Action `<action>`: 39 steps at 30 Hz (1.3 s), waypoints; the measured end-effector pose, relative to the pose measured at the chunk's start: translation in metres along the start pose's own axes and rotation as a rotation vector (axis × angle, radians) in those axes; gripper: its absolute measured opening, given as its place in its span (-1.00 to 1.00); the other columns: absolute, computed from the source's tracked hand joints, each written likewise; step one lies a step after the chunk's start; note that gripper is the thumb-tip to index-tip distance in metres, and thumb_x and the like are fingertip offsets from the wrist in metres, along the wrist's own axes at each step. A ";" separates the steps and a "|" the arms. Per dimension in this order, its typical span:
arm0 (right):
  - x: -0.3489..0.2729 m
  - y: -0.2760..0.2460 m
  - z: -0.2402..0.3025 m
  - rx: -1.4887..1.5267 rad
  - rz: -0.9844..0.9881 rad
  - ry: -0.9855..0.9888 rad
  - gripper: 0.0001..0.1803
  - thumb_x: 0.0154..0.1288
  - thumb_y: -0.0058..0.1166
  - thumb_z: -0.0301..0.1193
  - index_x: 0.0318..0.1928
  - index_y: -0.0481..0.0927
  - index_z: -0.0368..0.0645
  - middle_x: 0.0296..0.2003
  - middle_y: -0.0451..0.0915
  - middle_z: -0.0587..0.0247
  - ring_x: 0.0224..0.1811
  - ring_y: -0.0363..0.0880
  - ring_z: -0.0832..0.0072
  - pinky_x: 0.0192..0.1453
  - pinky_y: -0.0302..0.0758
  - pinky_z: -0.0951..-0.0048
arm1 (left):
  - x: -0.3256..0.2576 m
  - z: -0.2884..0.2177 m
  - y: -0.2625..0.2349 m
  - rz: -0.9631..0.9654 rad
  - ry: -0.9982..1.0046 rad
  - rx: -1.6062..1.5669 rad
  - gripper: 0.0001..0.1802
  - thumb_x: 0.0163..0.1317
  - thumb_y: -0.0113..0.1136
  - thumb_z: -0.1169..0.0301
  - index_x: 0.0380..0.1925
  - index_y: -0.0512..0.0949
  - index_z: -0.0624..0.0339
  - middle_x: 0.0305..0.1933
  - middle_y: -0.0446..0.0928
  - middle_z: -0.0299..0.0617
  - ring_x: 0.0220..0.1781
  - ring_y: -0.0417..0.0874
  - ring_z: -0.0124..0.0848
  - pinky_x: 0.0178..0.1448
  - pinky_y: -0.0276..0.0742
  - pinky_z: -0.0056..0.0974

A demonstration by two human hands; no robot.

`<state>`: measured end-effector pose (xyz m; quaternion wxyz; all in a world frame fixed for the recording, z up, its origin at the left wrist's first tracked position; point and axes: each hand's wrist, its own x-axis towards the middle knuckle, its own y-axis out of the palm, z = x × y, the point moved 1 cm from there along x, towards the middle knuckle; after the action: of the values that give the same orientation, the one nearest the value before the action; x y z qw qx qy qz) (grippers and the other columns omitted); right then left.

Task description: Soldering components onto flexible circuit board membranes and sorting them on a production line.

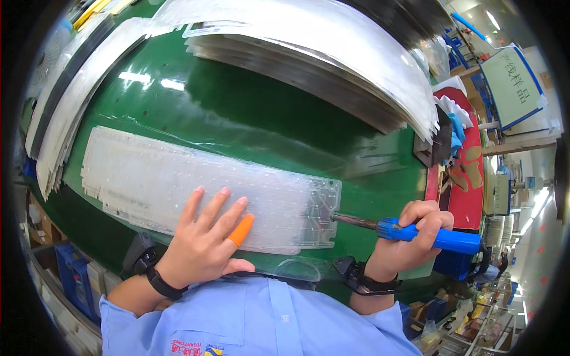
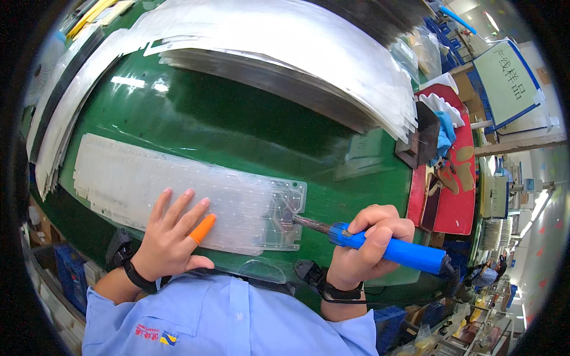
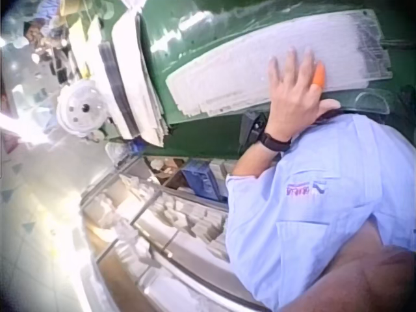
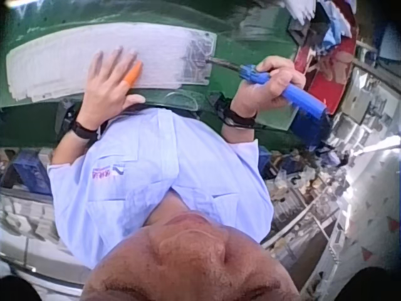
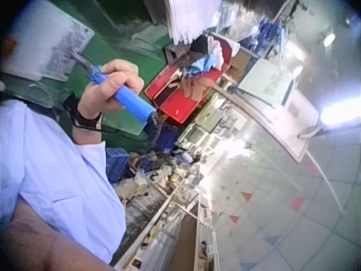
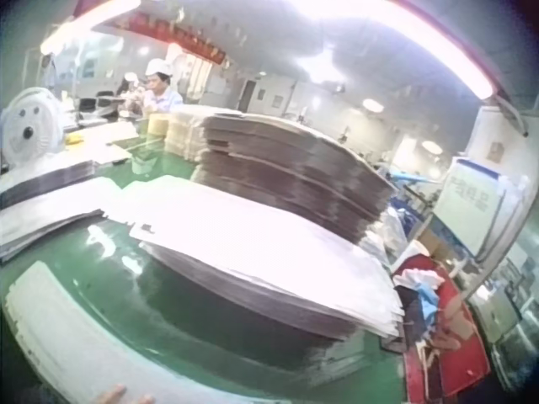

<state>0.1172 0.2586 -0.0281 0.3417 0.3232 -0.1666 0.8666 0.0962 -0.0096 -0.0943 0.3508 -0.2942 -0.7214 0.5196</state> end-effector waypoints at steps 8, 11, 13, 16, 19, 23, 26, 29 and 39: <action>-0.001 0.011 0.000 0.012 0.066 0.010 -0.70 0.32 -0.03 -0.25 -0.45 0.24 -0.11 -0.67 0.36 0.26 -0.60 0.25 0.59 -0.47 0.18 0.56 | 0.002 0.000 -0.002 -0.018 -0.006 -0.037 -0.22 0.18 -0.20 -0.29 -0.10 0.58 0.22 0.17 0.42 -0.02 0.29 0.33 0.02 0.34 0.05 0.25; -0.001 0.012 0.000 0.024 0.092 0.030 -0.70 0.32 -0.03 -0.25 -0.45 0.24 -0.11 -0.66 0.36 0.25 -0.60 0.24 0.59 -0.47 0.19 0.56 | 0.013 -0.005 -0.007 -0.021 0.016 -0.114 -0.29 0.15 -0.05 -0.23 -0.12 0.58 0.22 0.18 0.41 -0.04 0.30 0.31 0.01 0.35 0.04 0.24; 0.000 0.012 -0.003 0.046 0.096 0.037 -0.71 0.32 -0.04 -0.25 -0.44 0.24 -0.11 -0.65 0.36 0.24 -0.60 0.24 0.59 -0.48 0.18 0.56 | 0.029 -0.011 -0.009 -0.009 0.041 -0.152 -0.33 0.12 0.03 -0.19 -0.12 0.58 0.22 0.20 0.40 -0.06 0.31 0.29 0.01 0.35 0.04 0.23; 0.012 -0.005 -0.012 -0.032 -0.039 0.043 -0.69 0.32 -0.09 -0.23 -0.47 0.21 -0.11 -0.66 0.32 0.26 -0.61 0.21 0.59 -0.50 0.15 0.55 | 0.061 -0.022 -0.002 0.081 0.081 -0.221 -0.38 0.04 0.15 -0.13 -0.11 0.58 0.16 0.26 0.33 -0.05 0.39 0.16 0.03 0.36 -0.02 0.27; 0.022 -0.022 -0.011 -0.017 -0.232 0.050 -0.65 0.33 -0.17 -0.21 -0.53 0.13 -0.09 -0.67 0.22 0.31 -0.62 0.13 0.60 -0.53 0.08 0.55 | 0.084 -0.026 0.018 0.021 0.171 -0.295 -0.37 0.05 0.13 -0.16 -0.04 0.56 0.06 0.32 0.24 -0.06 0.45 0.00 0.05 0.36 -0.11 0.33; 0.018 -0.040 -0.021 -0.024 -0.256 0.056 -0.65 0.33 -0.18 -0.22 -0.54 0.13 -0.09 -0.67 0.22 0.31 -0.62 0.13 0.60 -0.53 0.08 0.55 | 0.096 -0.025 0.025 0.137 0.262 -0.206 -0.38 0.09 0.05 -0.18 0.04 0.53 -0.05 0.37 0.17 -0.14 0.47 -0.06 0.07 0.37 -0.21 0.37; 0.013 -0.049 -0.026 -0.036 -0.287 0.094 -0.65 0.33 -0.17 -0.22 -0.54 0.12 -0.08 -0.67 0.22 0.30 -0.62 0.14 0.60 -0.53 0.07 0.55 | 0.095 -0.026 0.029 0.163 0.256 -0.171 -0.39 0.12 0.02 -0.18 0.08 0.51 -0.12 0.39 0.15 -0.19 0.47 -0.06 0.07 0.38 -0.23 0.37; 0.012 -0.052 -0.032 -0.036 -0.335 0.112 -0.65 0.33 -0.17 -0.22 -0.53 0.11 -0.07 -0.68 0.20 0.30 -0.62 0.12 0.60 -0.53 0.07 0.55 | 0.090 -0.023 0.023 0.158 0.219 -0.177 -0.40 0.13 -0.02 -0.18 0.10 0.50 -0.19 0.40 0.14 -0.21 0.48 -0.08 0.08 0.39 -0.30 0.37; 0.011 -0.056 -0.032 0.049 -0.329 0.119 -0.66 0.34 -0.19 -0.22 -0.52 0.10 -0.07 -0.68 0.19 0.30 -0.65 0.09 0.62 -0.54 0.04 0.56 | 0.067 0.010 -0.024 0.229 0.081 -0.100 -0.31 0.18 -0.28 -0.30 0.16 0.45 -0.23 0.45 0.07 -0.19 0.50 -0.20 0.09 0.42 -0.46 0.30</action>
<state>0.1362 0.3199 -0.0406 0.4800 0.3024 -0.0699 0.8205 0.0483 0.0312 -0.0604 0.3030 -0.4126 -0.6934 0.5071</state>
